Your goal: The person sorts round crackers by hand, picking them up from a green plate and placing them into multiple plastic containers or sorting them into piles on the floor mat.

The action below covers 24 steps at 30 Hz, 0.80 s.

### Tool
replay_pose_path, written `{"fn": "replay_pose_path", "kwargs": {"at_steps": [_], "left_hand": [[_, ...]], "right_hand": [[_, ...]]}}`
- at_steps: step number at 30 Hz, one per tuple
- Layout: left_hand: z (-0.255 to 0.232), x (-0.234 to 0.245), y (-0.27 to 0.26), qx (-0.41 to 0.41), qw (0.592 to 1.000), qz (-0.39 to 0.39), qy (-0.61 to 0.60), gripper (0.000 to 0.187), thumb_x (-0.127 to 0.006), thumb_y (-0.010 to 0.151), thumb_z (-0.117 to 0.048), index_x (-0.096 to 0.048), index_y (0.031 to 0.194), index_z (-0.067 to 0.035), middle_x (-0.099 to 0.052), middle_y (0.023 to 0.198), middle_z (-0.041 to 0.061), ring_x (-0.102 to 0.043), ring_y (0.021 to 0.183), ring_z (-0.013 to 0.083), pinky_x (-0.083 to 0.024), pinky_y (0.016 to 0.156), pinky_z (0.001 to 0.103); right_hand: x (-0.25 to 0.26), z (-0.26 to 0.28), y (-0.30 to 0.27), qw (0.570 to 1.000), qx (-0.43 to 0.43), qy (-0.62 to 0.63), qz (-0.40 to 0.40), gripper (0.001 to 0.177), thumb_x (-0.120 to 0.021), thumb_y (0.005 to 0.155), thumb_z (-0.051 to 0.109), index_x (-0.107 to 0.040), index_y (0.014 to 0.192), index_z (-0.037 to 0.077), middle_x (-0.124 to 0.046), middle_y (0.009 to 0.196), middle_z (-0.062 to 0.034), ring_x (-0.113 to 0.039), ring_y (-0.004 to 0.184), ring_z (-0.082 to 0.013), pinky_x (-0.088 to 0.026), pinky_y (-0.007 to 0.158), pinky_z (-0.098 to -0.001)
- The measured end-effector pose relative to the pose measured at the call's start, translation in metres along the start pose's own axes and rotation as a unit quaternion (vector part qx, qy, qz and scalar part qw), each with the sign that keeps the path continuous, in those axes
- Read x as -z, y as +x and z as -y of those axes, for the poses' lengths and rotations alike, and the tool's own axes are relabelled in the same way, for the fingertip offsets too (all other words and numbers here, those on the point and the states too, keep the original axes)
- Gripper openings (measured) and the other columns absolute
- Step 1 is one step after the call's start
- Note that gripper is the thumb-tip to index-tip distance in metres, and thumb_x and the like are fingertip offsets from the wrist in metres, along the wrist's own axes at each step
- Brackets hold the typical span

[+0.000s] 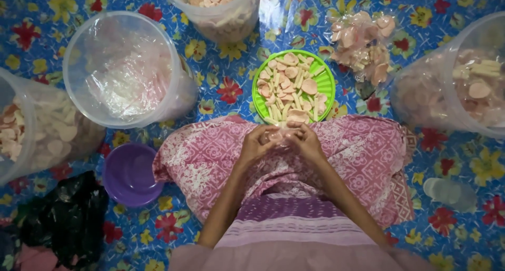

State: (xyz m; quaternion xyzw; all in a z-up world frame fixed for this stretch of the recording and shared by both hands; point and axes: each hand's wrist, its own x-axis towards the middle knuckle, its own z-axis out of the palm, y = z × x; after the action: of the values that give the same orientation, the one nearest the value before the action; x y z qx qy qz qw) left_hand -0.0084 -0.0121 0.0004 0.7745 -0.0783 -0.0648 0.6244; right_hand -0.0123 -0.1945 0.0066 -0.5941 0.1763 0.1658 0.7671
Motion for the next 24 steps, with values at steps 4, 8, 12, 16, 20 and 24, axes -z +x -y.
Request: {"fn": "replay_pose_path", "kwargs": {"at_steps": [4,8,12,16,20,24], "left_hand": [[-0.007,-0.005,0.002,0.037,0.998,-0.038,-0.029,0.036,-0.08,0.067,-0.01,-0.072,0.101,-0.02,-0.066,0.084,0.001,-0.048,0.064,0.0066,-0.046,0.057,0.019],[-0.015,-0.002,-0.001,0.064,0.996,-0.061,-0.034,0.038,-0.081,0.062,-0.009,-0.074,0.098,-0.02,-0.069,0.086,0.0,-0.048,0.064,0.0067,-0.044,0.056,0.018],[-0.014,0.009,0.001,0.091,0.991,-0.083,-0.054,0.04,-0.084,0.059,-0.009,-0.074,0.096,-0.019,-0.07,0.084,0.001,-0.055,0.069,0.0093,-0.047,0.061,0.02],[-0.017,0.017,0.005,0.12,0.987,-0.095,-0.055,0.037,-0.083,0.061,-0.009,-0.074,0.096,-0.017,-0.069,0.085,0.002,-0.056,0.072,0.0093,-0.047,0.063,0.02],[-0.03,0.017,0.01,0.136,0.985,-0.09,-0.049,0.037,-0.083,0.061,-0.009,-0.074,0.097,-0.018,-0.068,0.087,0.001,-0.053,0.072,0.0072,-0.045,0.061,0.017],[-0.022,0.014,0.014,0.151,0.982,-0.095,-0.056,0.04,-0.083,0.06,-0.008,-0.074,0.097,-0.016,-0.068,0.088,0.004,-0.056,0.072,0.0097,-0.047,0.062,0.02]], "right_hand": [[-0.007,0.019,-0.01,0.999,-0.017,-0.031,0.017,0.039,-0.066,0.08,0.009,-0.055,0.118,0.005,-0.067,0.078,-0.0074,-0.063,0.063,-0.0121,-0.054,0.053,-0.0227],[0.008,0.017,0.006,0.997,0.031,-0.071,0.002,0.037,-0.057,0.079,0.001,-0.057,0.116,0.005,-0.066,0.08,-0.0122,-0.064,0.066,-0.0156,-0.052,0.055,-0.0239],[0.021,0.052,0.013,0.953,0.107,-0.277,-0.054,0.024,-0.061,0.081,0.007,-0.066,0.105,0.006,-0.066,0.088,-0.022,-0.065,0.083,-0.0358,-0.053,0.07,-0.0416],[0.046,0.074,0.039,0.879,0.165,-0.428,-0.134,0.02,-0.056,0.084,0.004,-0.065,0.101,0.009,-0.063,0.092,-0.0152,-0.062,0.089,-0.0342,-0.05,0.077,-0.0408],[0.09,0.043,0.093,0.793,0.267,-0.538,-0.103,0.026,-0.059,0.077,-0.002,-0.064,0.103,0.002,-0.055,0.09,-0.0171,-0.059,0.086,-0.0393,-0.049,0.077,-0.0438],[0.107,0.011,0.123,0.785,0.241,-0.562,-0.103,0.024,-0.067,0.078,0.011,-0.065,0.101,0.008,-0.048,0.097,-0.0116,-0.059,0.088,-0.0371,-0.051,0.072,-0.0454]]}}
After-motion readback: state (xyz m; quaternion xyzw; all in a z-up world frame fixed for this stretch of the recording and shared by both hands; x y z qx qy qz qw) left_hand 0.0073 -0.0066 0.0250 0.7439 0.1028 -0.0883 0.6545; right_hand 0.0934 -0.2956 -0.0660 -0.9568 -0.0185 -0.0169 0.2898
